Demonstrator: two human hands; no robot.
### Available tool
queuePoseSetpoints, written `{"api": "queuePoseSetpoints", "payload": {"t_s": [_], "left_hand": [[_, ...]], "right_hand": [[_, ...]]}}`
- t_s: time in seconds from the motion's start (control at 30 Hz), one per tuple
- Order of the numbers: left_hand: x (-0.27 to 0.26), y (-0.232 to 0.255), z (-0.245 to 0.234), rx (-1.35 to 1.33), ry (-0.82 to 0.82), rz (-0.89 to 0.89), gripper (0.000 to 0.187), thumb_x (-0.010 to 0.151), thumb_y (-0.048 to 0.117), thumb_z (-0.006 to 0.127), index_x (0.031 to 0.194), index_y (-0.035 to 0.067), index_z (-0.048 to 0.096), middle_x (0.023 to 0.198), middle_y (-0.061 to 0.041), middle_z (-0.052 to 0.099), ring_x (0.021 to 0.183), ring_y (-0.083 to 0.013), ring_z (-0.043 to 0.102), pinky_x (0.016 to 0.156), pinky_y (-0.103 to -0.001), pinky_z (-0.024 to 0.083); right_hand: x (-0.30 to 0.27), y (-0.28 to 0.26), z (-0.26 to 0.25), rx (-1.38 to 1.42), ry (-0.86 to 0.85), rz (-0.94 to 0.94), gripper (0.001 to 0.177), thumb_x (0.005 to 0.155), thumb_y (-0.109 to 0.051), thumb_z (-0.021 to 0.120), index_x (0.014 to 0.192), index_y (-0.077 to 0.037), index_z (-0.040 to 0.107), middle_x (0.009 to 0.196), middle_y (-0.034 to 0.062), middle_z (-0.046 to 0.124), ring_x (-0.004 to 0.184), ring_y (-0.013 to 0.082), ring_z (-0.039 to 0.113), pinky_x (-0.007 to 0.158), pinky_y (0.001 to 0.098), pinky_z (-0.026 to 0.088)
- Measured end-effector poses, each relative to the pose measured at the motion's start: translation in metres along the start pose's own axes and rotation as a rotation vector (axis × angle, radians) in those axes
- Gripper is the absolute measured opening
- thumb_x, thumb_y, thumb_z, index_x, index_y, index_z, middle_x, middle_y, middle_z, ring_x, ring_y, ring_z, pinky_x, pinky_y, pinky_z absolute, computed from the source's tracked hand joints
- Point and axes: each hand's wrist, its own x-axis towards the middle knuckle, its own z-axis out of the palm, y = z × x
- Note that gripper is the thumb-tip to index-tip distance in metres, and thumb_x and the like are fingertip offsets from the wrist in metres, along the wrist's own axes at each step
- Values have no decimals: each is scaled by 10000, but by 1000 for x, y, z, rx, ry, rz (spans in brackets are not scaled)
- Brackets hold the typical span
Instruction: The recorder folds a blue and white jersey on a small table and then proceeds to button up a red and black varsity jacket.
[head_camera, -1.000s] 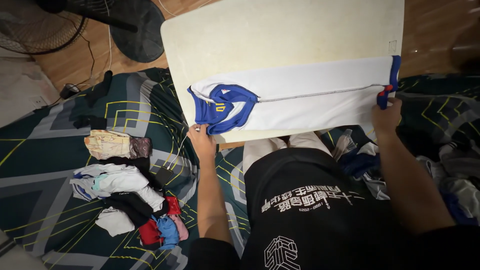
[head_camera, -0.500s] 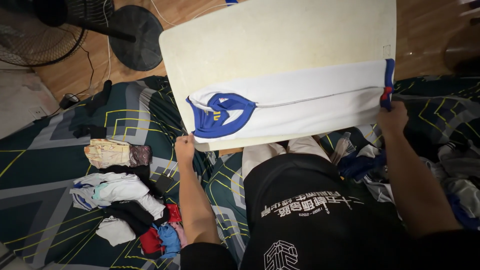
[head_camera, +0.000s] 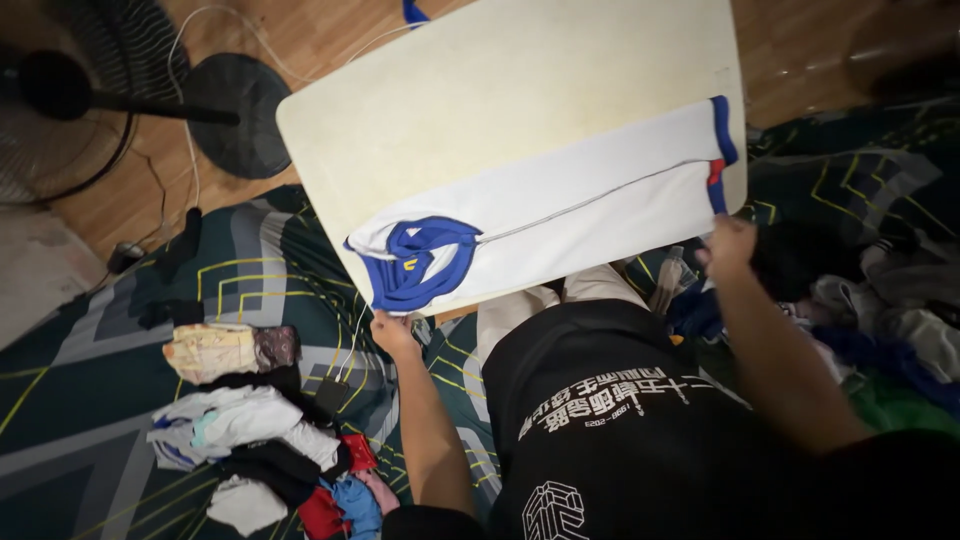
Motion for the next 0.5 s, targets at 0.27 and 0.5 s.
{"api": "queuePoseSetpoints", "payload": {"t_s": [0.27,0.5], "left_hand": [[-21,14,41,-50,318,-40,314,1038,274,513,1132,-13,601,1026,-138,649,879,-268,638,723,-412,542],[-169,50,151,378,-112,545,419,857,20,567,1262,-14,466,1181,-175,429,1029,-308,523,971,-464,443]], "right_hand": [[15,58,11,543,-319,179,361,991,-246,710,1288,-147,530,1273,80,620,1196,270,620,1027,466,452],[11,41,17,573,-183,188,358,943,-247,740,1226,-209,525,1232,2,660,1111,208,660,930,405,475]]}}
